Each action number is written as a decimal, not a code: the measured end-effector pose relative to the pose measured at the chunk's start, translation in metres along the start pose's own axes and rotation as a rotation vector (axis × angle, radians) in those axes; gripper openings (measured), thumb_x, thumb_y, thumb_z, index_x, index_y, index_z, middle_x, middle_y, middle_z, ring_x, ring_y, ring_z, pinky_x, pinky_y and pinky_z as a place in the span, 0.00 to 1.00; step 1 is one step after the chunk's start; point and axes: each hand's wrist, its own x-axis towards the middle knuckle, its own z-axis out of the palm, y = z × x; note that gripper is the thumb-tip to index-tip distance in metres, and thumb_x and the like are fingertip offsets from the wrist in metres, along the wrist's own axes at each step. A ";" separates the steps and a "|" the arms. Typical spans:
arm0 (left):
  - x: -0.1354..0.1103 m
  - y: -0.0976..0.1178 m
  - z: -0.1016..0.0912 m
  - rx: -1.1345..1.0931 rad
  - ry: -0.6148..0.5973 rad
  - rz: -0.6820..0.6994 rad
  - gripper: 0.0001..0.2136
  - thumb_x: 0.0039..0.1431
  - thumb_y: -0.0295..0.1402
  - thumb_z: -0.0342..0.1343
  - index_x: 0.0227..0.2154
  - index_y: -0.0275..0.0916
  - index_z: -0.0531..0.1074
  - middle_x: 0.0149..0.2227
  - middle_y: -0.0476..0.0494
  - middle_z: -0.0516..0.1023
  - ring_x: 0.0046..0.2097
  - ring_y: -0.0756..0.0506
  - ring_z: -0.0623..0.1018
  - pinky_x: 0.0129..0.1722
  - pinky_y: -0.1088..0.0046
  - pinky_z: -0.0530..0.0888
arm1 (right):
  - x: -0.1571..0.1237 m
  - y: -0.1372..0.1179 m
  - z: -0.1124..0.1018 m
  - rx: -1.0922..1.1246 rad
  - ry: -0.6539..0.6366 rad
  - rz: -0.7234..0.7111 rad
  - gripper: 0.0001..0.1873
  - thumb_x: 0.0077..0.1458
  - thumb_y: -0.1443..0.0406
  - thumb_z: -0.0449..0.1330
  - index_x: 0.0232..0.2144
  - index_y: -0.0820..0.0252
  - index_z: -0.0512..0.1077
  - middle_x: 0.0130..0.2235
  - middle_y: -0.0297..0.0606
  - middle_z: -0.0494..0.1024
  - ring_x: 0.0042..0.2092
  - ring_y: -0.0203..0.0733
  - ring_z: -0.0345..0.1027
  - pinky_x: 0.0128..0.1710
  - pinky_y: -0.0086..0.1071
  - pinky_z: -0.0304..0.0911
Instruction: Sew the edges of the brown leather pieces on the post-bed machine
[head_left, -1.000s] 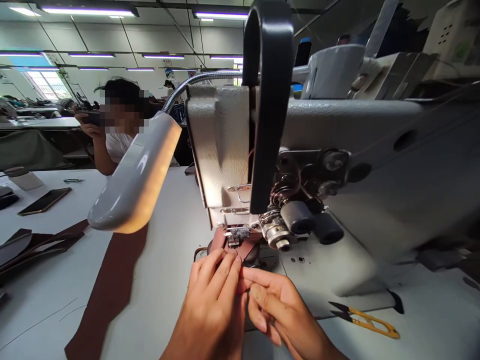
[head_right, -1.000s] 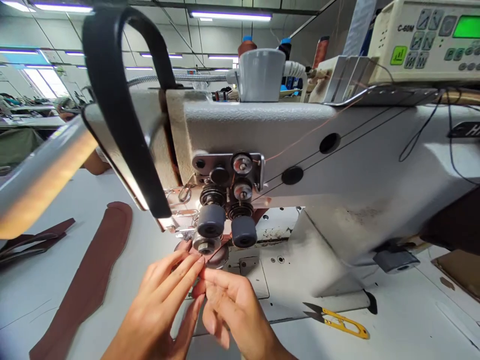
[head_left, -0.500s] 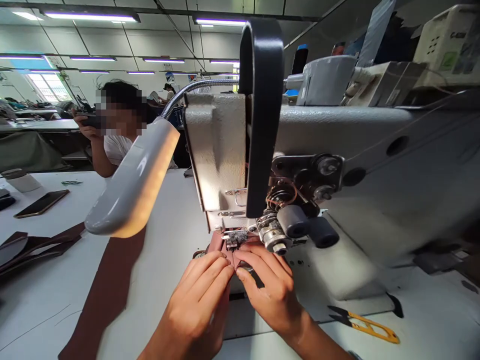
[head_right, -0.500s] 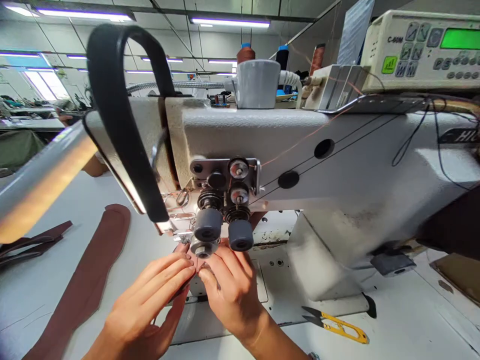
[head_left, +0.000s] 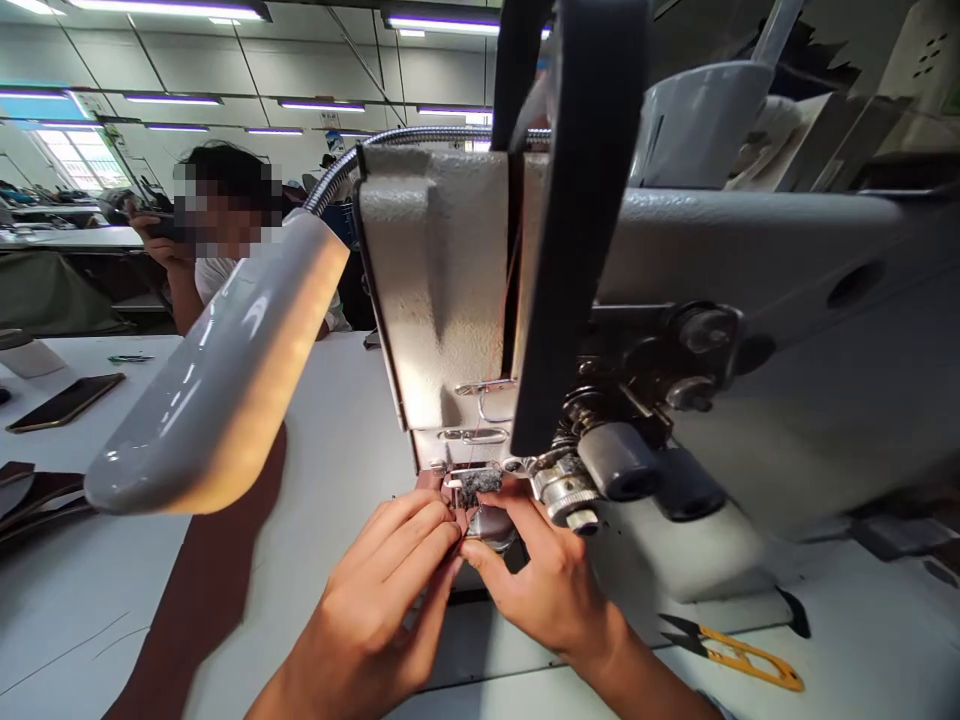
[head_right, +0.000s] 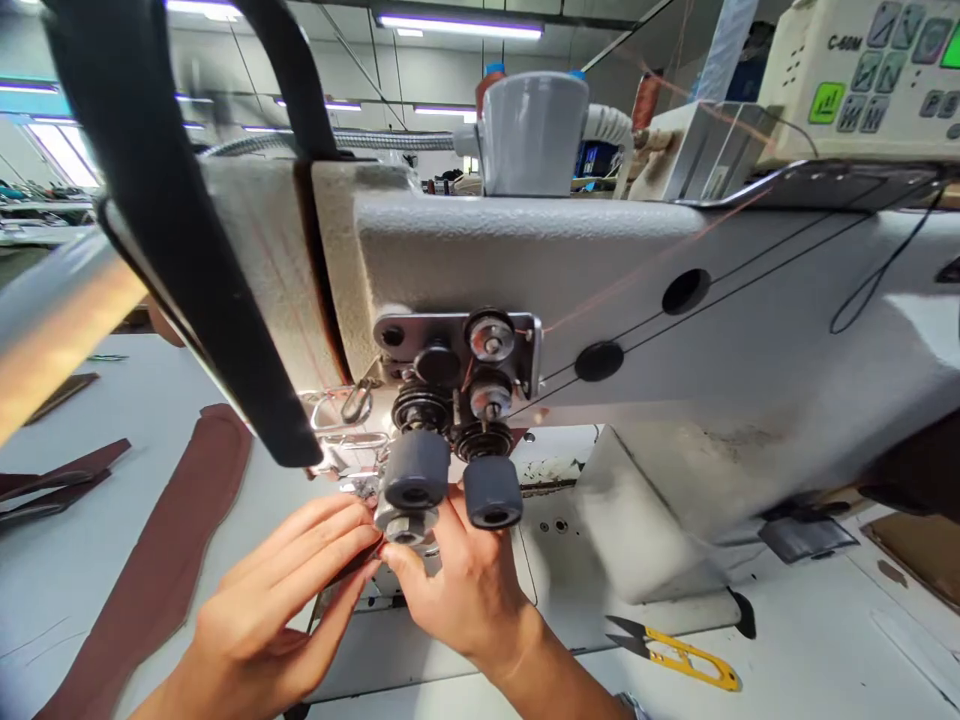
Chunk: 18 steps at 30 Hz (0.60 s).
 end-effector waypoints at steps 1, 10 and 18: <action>0.000 -0.002 0.000 0.000 0.003 0.000 0.15 0.53 0.18 0.54 0.43 0.35 0.68 0.40 0.43 0.76 0.47 0.46 0.74 0.50 0.68 0.72 | 0.000 0.001 0.000 0.002 -0.005 0.008 0.16 0.50 0.61 0.59 0.41 0.59 0.68 0.39 0.40 0.75 0.42 0.46 0.70 0.42 0.40 0.67; 0.005 -0.013 0.001 -0.001 0.043 -0.002 0.14 0.51 0.18 0.55 0.41 0.36 0.70 0.37 0.46 0.77 0.43 0.48 0.75 0.53 0.68 0.71 | 0.009 0.005 -0.002 -0.076 -0.027 -0.016 0.20 0.47 0.55 0.60 0.40 0.60 0.69 0.35 0.41 0.76 0.38 0.48 0.71 0.39 0.42 0.68; 0.012 -0.014 -0.001 -0.005 -0.003 -0.030 0.10 0.53 0.19 0.53 0.37 0.38 0.70 0.33 0.47 0.77 0.37 0.49 0.75 0.44 0.71 0.74 | 0.026 0.002 -0.011 0.033 -0.152 -0.014 0.10 0.44 0.58 0.63 0.30 0.54 0.73 0.29 0.31 0.78 0.32 0.40 0.73 0.34 0.31 0.68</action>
